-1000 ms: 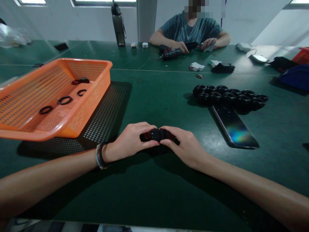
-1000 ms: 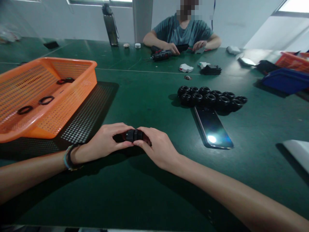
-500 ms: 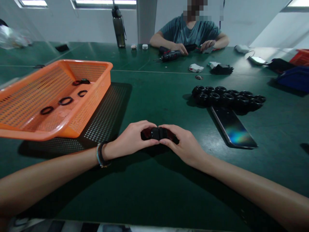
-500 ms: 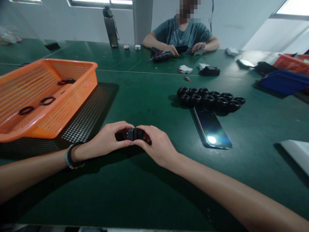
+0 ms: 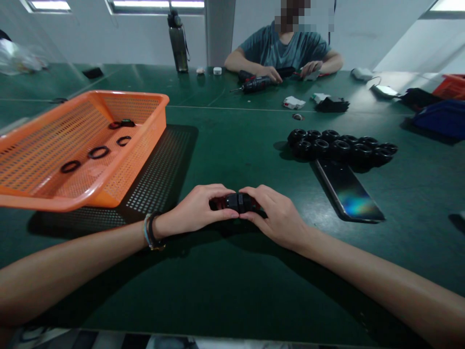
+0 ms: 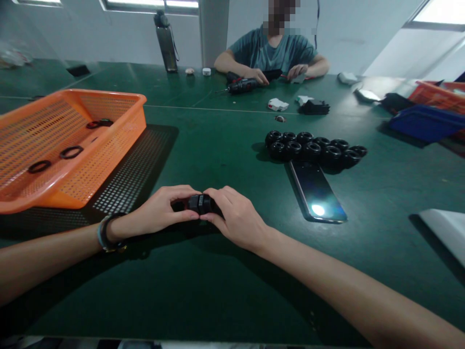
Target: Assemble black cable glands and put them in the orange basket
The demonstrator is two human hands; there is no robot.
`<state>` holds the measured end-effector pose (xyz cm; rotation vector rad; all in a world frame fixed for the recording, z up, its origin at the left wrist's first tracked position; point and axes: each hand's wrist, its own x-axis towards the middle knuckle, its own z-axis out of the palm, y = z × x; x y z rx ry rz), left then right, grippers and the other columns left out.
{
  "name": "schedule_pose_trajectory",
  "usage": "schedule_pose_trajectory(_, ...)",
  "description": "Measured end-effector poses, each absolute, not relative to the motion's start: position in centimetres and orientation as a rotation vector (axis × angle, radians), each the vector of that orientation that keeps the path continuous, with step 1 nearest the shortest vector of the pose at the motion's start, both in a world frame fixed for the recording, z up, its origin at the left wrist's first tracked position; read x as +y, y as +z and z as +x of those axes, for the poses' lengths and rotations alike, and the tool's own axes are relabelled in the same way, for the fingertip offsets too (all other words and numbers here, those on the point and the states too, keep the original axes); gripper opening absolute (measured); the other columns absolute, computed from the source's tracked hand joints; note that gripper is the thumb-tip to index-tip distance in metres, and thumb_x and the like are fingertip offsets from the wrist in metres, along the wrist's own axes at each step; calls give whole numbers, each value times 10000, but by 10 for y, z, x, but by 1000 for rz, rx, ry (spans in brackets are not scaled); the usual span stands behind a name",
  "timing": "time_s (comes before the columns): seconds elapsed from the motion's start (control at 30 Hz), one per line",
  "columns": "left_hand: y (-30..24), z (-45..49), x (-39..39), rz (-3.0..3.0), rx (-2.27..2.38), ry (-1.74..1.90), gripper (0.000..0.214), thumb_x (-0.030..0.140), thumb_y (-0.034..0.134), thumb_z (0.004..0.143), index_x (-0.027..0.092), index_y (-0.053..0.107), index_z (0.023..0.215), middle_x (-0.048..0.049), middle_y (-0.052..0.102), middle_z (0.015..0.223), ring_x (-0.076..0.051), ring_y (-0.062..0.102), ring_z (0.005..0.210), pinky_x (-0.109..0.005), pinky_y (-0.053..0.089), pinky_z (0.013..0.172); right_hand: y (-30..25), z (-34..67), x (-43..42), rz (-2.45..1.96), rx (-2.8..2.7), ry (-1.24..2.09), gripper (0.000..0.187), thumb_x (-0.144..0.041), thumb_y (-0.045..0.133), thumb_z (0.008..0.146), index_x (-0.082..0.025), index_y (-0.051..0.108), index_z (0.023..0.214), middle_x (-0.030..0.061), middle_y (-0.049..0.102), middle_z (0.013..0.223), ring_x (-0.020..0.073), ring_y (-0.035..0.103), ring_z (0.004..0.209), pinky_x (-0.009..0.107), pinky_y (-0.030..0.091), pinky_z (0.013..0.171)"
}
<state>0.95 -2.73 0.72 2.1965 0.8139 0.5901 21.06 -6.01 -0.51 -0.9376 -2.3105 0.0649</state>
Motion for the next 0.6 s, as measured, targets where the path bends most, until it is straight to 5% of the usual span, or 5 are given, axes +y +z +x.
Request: schedule_pose_trajectory(0.6,2,11,-34,2415,892,721,230,258,704,766,120,655,942,-46,652,862,-147,606,758,-234,479,677,-5,205,-65,-1194,-2238,408,166,-257,481,885,-150,558,985,86,677,847,197,625,731,319,503,635)
